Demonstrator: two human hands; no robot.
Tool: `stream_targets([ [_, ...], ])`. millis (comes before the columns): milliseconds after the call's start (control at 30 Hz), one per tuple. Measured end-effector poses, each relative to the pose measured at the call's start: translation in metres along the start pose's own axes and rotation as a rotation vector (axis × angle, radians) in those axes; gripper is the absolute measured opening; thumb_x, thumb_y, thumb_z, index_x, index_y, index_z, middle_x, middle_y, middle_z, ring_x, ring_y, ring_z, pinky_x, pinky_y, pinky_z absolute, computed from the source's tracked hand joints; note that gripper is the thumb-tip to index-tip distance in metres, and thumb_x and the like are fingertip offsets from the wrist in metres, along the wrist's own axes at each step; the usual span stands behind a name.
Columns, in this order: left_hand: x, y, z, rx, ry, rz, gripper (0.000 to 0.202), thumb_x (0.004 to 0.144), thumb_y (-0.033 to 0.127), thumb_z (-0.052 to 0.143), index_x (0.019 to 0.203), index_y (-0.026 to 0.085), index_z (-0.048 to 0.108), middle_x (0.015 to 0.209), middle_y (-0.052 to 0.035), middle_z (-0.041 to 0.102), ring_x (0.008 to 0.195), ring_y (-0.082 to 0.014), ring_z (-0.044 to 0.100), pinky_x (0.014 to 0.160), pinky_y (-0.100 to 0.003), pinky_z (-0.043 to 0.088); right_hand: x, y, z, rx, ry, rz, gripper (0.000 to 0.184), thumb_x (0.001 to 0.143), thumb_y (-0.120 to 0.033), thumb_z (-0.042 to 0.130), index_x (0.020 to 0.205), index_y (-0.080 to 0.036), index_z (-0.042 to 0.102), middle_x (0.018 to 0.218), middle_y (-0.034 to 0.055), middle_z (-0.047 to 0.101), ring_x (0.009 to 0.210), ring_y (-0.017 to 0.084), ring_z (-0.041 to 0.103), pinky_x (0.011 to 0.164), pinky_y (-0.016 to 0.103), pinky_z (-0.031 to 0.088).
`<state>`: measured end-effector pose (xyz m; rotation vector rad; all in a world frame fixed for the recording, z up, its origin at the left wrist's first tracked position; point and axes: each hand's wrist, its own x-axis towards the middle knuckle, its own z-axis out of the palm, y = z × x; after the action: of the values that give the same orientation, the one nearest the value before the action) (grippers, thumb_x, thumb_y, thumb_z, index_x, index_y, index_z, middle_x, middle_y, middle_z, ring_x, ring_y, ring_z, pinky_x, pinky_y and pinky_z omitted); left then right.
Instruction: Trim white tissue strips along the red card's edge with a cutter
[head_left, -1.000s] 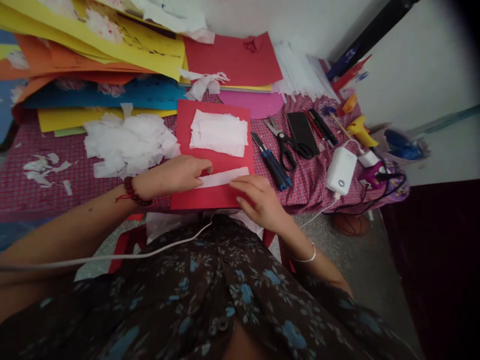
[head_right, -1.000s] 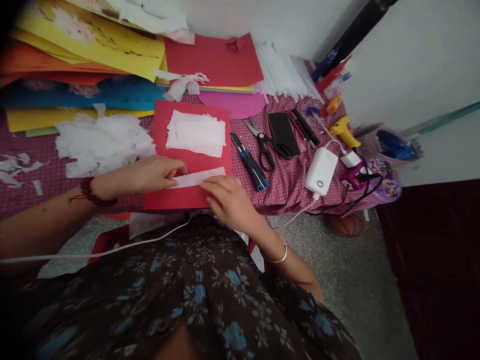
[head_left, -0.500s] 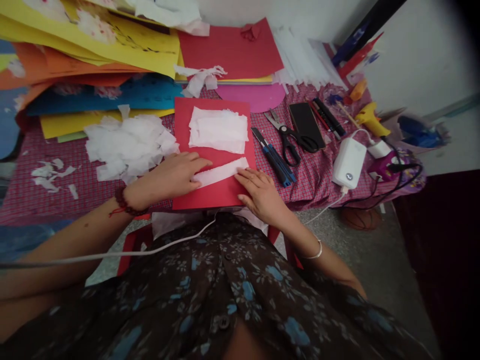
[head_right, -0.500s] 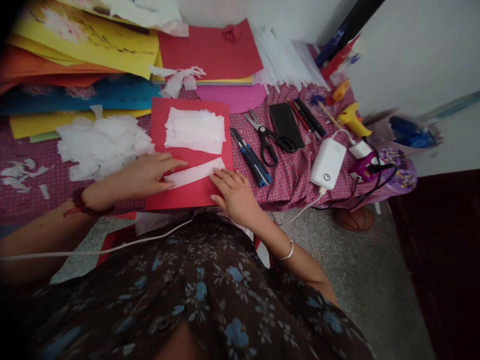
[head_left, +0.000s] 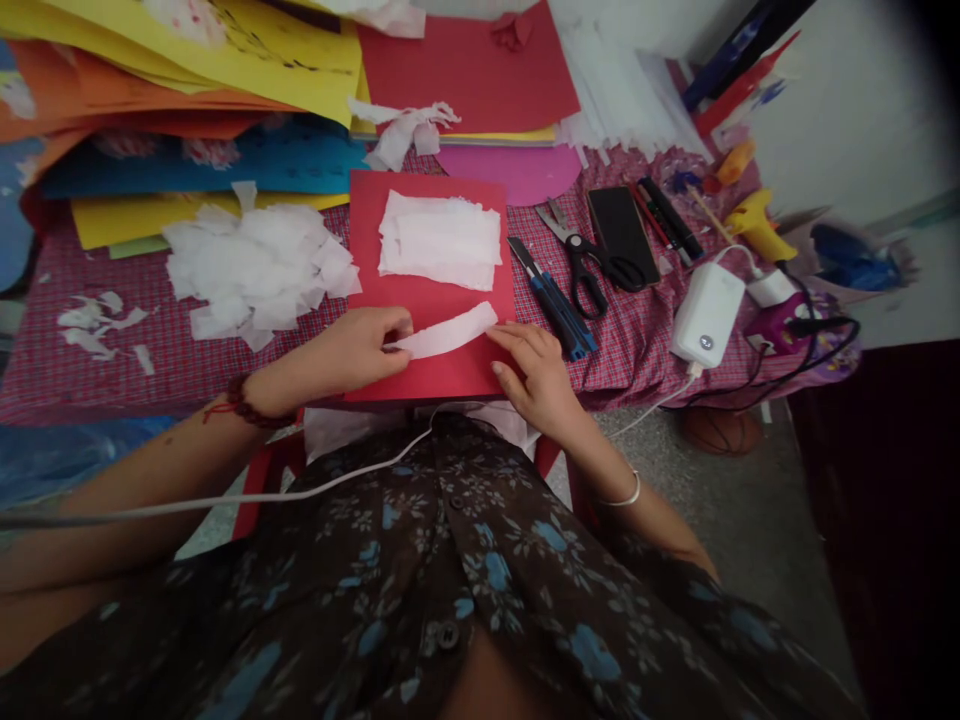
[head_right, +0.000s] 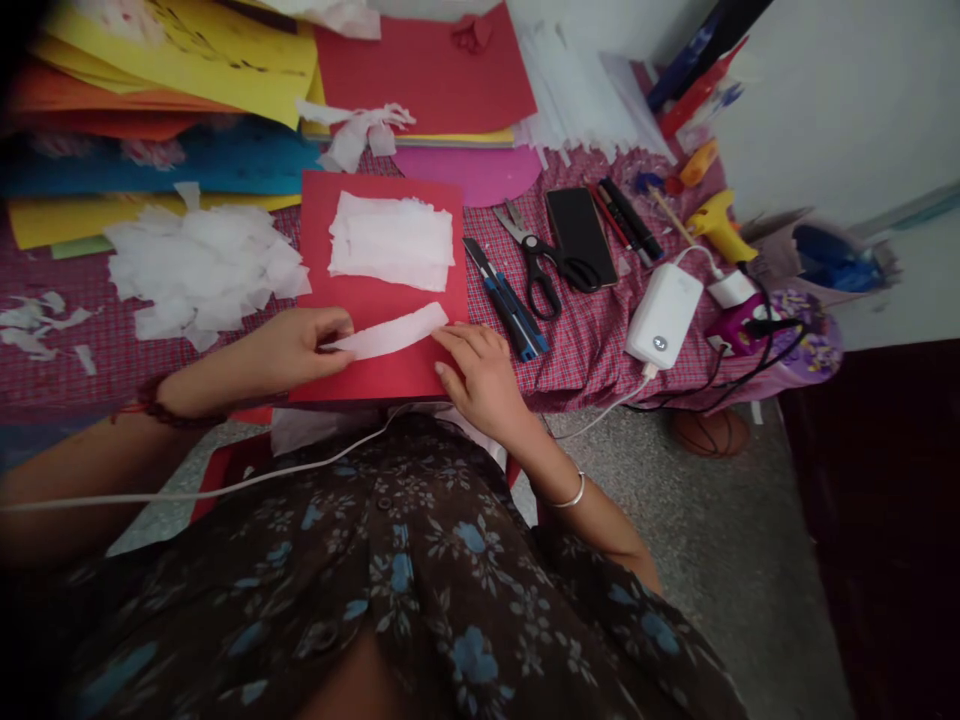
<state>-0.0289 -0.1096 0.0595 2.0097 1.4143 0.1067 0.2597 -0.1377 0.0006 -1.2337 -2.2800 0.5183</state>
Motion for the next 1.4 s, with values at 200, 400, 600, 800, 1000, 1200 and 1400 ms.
stream_targets([
  [200, 0.001, -0.035, -0.022, 0.122, -0.121, 0.017, 0.015, 0.081, 0.034, 0.051, 0.087, 0.022, 0.056, 0.083, -0.0053, 0.068, 0.073, -0.0211, 0.060, 0.068, -0.032, 0.043, 0.000, -0.011, -0.001, 0.064, -0.027, -0.122, 0.035, 0.108, -0.032, 0.051, 0.134, -0.025, 0.073, 0.137, 0.0108, 0.077, 0.132, 0.030, 0.067, 0.117, 0.055, 0.046],
  [400, 0.003, -0.046, -0.026, 0.226, -0.157, 0.064, 0.020, 0.083, 0.036, 0.054, 0.093, 0.021, 0.064, 0.089, -0.0074, 0.072, 0.074, -0.0237, 0.063, 0.070, -0.034, 0.042, 0.005, -0.013, 0.004, 0.058, -0.208, -0.170, 0.033, 0.106, -0.028, 0.056, 0.135, -0.026, 0.074, 0.142, 0.0108, 0.075, 0.140, 0.031, 0.062, 0.122, 0.060, 0.041],
  [600, 0.000, -0.035, -0.017, 0.292, -0.123, 0.185, 0.017, 0.091, 0.037, 0.062, 0.098, 0.022, 0.061, 0.099, -0.0086, 0.071, 0.087, -0.0272, 0.066, 0.077, -0.037, 0.045, 0.001, -0.009, 0.004, 0.038, -0.210, -0.156, 0.034, 0.107, -0.026, 0.057, 0.136, -0.022, 0.073, 0.144, 0.0113, 0.075, 0.142, 0.031, 0.061, 0.124, 0.059, 0.040],
  [800, -0.026, -0.003, -0.020, 0.691, 0.022, 0.201, 0.023, 0.102, 0.009, 0.041, 0.101, 0.019, 0.061, 0.102, -0.0120, 0.069, 0.102, -0.0321, 0.065, 0.089, -0.045, 0.047, -0.001, -0.009, 0.007, 0.041, -0.192, -0.106, 0.033, 0.107, -0.025, 0.057, 0.134, -0.028, 0.074, 0.144, 0.0075, 0.076, 0.141, 0.031, 0.063, 0.123, 0.060, 0.039],
  [1000, -0.050, -0.031, -0.020, 0.543, -0.041, 0.055, 0.024, 0.105, 0.019, 0.049, 0.122, 0.014, 0.065, 0.116, -0.0130, 0.070, 0.111, -0.0296, 0.064, 0.099, -0.042, 0.049, -0.002, -0.008, 0.008, 0.037, -0.157, -0.131, 0.030, 0.107, -0.025, 0.058, 0.132, -0.025, 0.075, 0.141, 0.0082, 0.077, 0.138, 0.030, 0.065, 0.123, 0.058, 0.040],
  [1200, -0.060, -0.039, -0.041, 0.336, 0.117, -0.063, 0.047, 0.098, 0.047, 0.050, 0.122, 0.011, 0.069, 0.115, -0.0157, 0.072, 0.106, -0.0308, 0.065, 0.103, -0.044, 0.050, -0.003, -0.006, 0.011, 0.012, -0.119, -0.152, 0.029, 0.108, -0.024, 0.058, 0.132, -0.025, 0.074, 0.139, 0.0077, 0.078, 0.134, 0.030, 0.067, 0.122, 0.057, 0.042],
  [1400, -0.036, -0.029, -0.030, 0.174, 0.131, -0.082, 0.047, 0.098, 0.044, 0.051, 0.125, 0.010, 0.069, 0.115, -0.0145, 0.072, 0.095, -0.0246, 0.064, 0.088, -0.038, 0.051, -0.003, -0.006, 0.011, -0.009, -0.095, -0.178, 0.028, 0.108, -0.024, 0.058, 0.131, -0.022, 0.074, 0.138, 0.0090, 0.078, 0.132, 0.029, 0.068, 0.120, 0.055, 0.044],
])
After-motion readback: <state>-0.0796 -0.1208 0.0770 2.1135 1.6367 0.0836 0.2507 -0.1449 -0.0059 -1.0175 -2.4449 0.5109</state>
